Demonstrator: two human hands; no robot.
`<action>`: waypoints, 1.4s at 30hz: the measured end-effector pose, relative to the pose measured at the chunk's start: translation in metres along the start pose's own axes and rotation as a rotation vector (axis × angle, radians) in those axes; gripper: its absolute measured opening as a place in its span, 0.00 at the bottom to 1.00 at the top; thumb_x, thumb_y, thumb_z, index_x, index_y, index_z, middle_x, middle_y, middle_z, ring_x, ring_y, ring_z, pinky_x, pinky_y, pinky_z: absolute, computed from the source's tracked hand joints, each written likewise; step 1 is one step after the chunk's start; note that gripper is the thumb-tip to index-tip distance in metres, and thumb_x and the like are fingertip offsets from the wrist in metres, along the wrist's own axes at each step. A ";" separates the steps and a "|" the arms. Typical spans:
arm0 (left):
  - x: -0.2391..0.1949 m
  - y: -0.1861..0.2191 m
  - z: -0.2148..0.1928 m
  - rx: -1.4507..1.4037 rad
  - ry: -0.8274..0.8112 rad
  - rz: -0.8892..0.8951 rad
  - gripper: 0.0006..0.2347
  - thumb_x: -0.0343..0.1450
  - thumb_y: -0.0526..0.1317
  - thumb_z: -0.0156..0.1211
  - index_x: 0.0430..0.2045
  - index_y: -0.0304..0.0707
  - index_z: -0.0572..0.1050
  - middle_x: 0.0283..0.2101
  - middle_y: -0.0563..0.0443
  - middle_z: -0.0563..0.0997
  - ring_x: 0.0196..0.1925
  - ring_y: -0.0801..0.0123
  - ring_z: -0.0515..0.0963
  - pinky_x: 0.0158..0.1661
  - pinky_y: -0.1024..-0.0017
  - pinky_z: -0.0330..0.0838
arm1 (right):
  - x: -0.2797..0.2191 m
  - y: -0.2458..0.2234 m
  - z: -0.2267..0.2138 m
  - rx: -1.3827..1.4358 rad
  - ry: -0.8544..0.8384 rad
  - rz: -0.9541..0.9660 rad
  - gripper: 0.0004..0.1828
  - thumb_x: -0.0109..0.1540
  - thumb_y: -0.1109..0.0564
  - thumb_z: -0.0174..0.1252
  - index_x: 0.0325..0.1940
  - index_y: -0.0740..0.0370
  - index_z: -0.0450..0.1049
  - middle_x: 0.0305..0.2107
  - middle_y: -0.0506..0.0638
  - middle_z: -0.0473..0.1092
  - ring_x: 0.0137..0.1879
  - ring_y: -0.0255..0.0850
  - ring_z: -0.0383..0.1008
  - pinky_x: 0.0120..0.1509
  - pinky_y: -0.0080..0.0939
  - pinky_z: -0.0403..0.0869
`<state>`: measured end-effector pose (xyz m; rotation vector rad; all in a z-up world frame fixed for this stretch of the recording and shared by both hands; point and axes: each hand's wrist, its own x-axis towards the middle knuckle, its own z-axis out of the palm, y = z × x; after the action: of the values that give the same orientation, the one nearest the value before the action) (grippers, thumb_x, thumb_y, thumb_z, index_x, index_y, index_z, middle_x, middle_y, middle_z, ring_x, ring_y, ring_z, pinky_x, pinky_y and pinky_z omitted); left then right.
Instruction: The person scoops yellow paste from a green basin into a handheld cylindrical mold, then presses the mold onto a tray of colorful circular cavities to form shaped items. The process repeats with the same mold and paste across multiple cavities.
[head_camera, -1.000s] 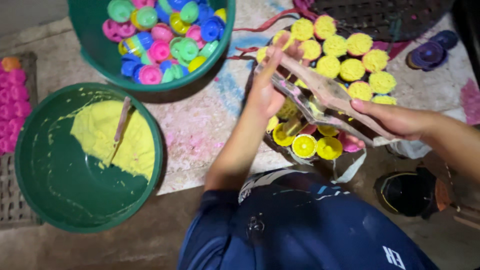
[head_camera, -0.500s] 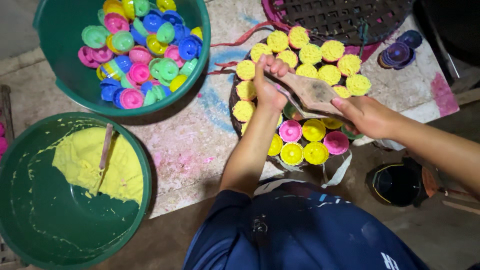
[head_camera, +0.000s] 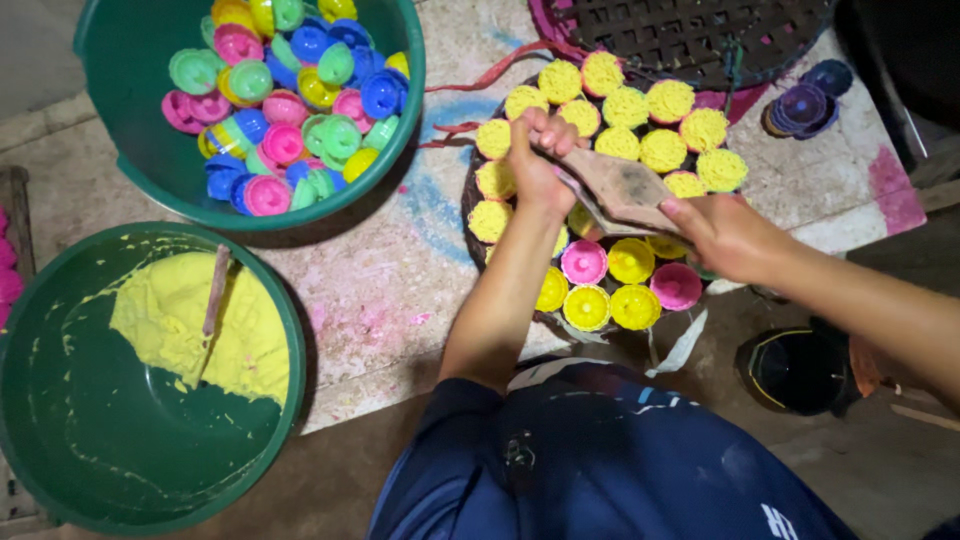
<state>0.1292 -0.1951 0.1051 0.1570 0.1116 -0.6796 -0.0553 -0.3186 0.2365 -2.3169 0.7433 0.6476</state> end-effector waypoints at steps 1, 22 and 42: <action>0.003 -0.005 0.000 -0.023 0.011 0.002 0.11 0.75 0.47 0.51 0.23 0.51 0.62 0.21 0.63 0.61 0.24 0.75 0.62 0.35 0.68 0.65 | 0.000 0.001 -0.005 -0.034 0.007 0.018 0.38 0.70 0.34 0.36 0.38 0.68 0.78 0.23 0.62 0.75 0.36 0.55 0.80 0.46 0.54 0.75; 0.028 -0.004 0.026 0.136 0.125 0.104 0.10 0.71 0.43 0.50 0.19 0.48 0.61 0.17 0.63 0.56 0.18 0.76 0.57 0.27 0.69 0.61 | -0.007 -0.008 -0.010 0.030 0.258 -0.270 0.28 0.72 0.39 0.40 0.49 0.64 0.77 0.33 0.66 0.75 0.42 0.64 0.77 0.46 0.58 0.73; -0.049 0.014 -0.040 1.093 0.158 -0.615 0.38 0.73 0.69 0.29 0.72 0.40 0.46 0.46 0.40 0.81 0.19 0.76 0.70 0.17 0.79 0.59 | 0.024 0.070 0.012 0.359 0.266 -0.329 0.34 0.73 0.36 0.37 0.26 0.64 0.69 0.14 0.50 0.65 0.22 0.39 0.66 0.27 0.41 0.65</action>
<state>0.0980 -0.1472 0.0746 1.2664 -0.0791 -1.2899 -0.0854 -0.3646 0.1859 -2.1373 0.5227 0.0514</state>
